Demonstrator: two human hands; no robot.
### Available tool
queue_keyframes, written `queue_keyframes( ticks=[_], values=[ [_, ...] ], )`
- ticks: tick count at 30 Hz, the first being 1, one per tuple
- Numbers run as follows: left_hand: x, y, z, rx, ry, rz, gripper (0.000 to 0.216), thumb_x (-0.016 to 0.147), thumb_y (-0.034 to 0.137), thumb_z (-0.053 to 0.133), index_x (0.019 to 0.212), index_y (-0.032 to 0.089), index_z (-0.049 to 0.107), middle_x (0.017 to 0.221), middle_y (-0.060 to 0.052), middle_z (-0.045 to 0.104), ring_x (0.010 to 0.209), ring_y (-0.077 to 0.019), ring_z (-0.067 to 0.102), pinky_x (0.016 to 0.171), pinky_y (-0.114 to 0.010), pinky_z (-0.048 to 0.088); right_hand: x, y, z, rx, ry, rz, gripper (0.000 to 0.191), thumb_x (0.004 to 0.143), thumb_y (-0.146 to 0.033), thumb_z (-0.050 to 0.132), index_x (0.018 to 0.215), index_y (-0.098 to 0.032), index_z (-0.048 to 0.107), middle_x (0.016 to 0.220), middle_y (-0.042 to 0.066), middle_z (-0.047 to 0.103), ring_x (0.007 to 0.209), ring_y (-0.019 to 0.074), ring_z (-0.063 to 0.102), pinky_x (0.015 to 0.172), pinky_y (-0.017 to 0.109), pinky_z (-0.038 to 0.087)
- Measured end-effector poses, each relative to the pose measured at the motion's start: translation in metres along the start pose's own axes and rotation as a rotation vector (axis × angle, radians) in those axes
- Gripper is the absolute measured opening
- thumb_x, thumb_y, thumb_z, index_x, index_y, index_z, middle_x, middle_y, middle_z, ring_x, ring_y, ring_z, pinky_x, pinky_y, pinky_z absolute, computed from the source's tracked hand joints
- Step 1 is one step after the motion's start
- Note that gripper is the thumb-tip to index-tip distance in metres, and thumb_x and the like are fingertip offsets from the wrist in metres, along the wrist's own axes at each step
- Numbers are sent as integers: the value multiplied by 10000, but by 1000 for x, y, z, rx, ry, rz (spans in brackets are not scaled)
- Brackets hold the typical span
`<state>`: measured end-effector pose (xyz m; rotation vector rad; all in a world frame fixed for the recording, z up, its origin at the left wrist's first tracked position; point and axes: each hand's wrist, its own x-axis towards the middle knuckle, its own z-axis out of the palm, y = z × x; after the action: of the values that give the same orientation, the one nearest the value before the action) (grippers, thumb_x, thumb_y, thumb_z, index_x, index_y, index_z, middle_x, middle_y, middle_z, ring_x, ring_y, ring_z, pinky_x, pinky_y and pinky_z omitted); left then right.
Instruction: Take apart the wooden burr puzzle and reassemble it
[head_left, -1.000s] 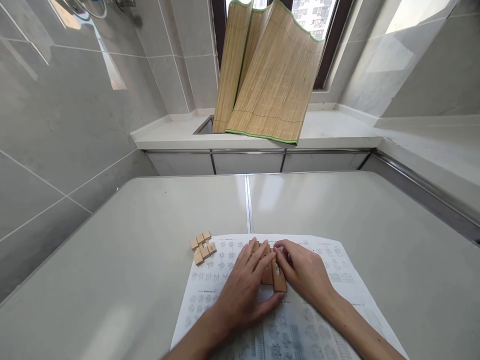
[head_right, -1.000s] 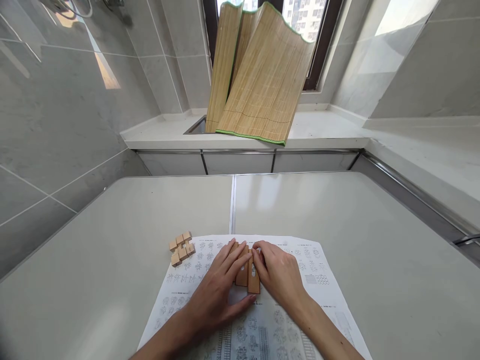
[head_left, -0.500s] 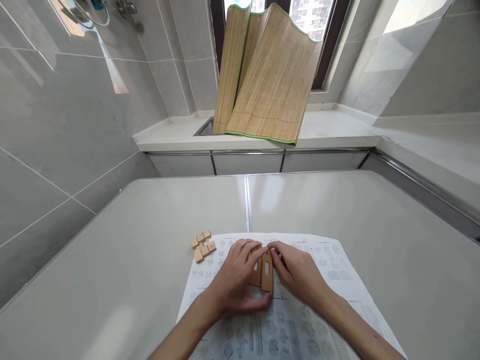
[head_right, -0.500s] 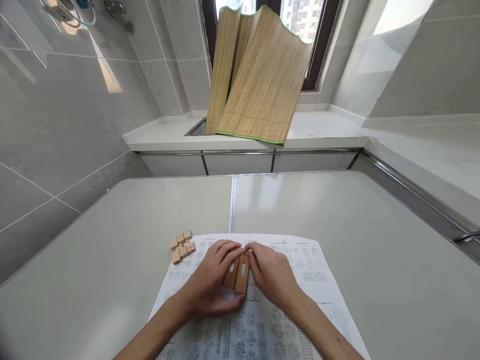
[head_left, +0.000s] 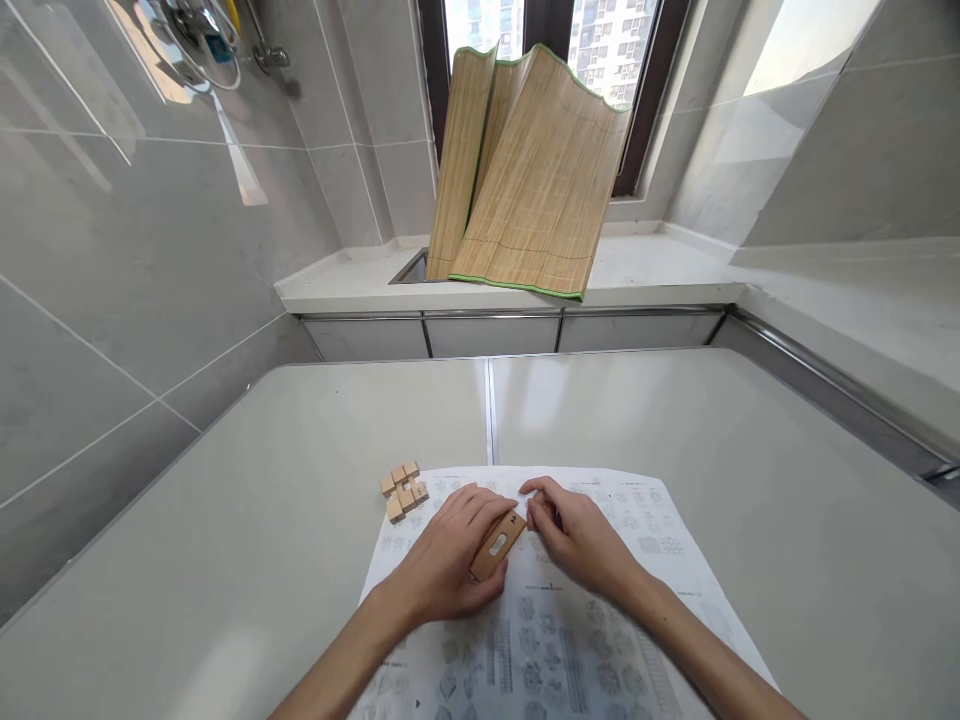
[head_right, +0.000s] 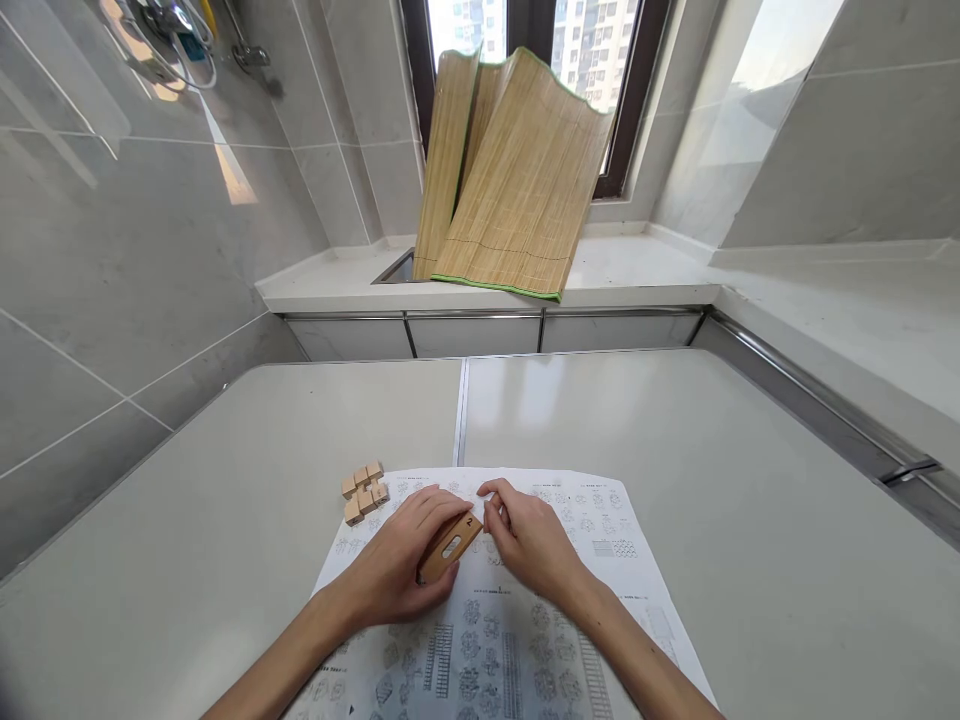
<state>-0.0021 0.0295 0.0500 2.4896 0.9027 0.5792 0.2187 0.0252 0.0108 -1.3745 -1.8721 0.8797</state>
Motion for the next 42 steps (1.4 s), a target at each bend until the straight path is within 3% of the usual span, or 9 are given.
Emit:
queue_keyframes(
  ticks=[6,12,15,18,20,23,26,33,42],
  values=[
    [-29,0,-15,76,-82,80,658,810,80,539,1431,294,490,1359,-67,645,1271,-262,603,1250,-534,333,-2,-2,0,-58,-11,-34,214,1037,-285,398,1051,-249,608,736,-24,687,665,188,629,688,301,450],
    [-71,-4,-35,151,-78,77,725,822,102,554,1508,306,443,1454,-67,618,1379,-294,554,1254,-570,333,-5,-4,-2,-104,-10,-43,271,1046,-293,360,997,-249,622,686,-20,642,613,194,575,629,298,413],
    [-92,-10,-44,129,78,11,629,842,167,604,1452,294,513,1415,-86,643,1361,-323,560,1204,-565,401,-6,-3,-1,-113,-13,-58,280,1047,-298,357,1003,-250,629,687,-19,640,620,196,576,638,304,419],
    [-106,-26,-50,78,336,-183,372,904,257,619,1277,267,625,1304,-102,690,1258,-313,619,1077,-491,518,-7,-1,1,-118,-6,-75,282,1044,-299,365,1005,-249,640,690,-19,649,636,197,590,662,310,434],
    [-109,-42,-54,55,492,-365,254,948,349,587,1163,241,670,1240,-104,710,1192,-303,646,1062,-486,511,-7,0,3,-121,1,-81,287,1041,-301,368,1000,-250,647,683,-20,647,633,196,591,664,309,439],
    [-106,-66,-61,-111,646,-600,340,943,503,583,1081,211,686,1154,-109,741,1098,-287,685,1038,-466,517,-7,1,5,-135,10,-77,290,1035,-309,375,997,-252,658,663,-22,634,615,195,585,651,305,433],
    [-103,-80,-65,-289,718,-686,456,880,607,623,1051,189,689,1016,-103,768,960,-263,718,958,-421,557,-6,1,7,-146,13,-67,305,1033,-324,377,1000,-248,670,641,-22,617,593,191,577,636,303,426],
    [-108,-76,-60,-279,641,-704,450,860,602,646,1003,181,720,887,-82,770,827,-225,695,841,-354,561,-7,-5,9,-165,6,-48,338,1035,-361,364,996,-249,680,639,-18,618,588,199,581,632,313,433],
    [-108,-69,-63,-219,647,-680,370,889,531,625,968,182,721,829,-73,772,788,-225,702,799,-344,563,-6,-3,14,-150,-3,-58,353,1047,-400,346,1019,-249,664,685,-2,647,625,220,610,644,331,454]
  ],
)
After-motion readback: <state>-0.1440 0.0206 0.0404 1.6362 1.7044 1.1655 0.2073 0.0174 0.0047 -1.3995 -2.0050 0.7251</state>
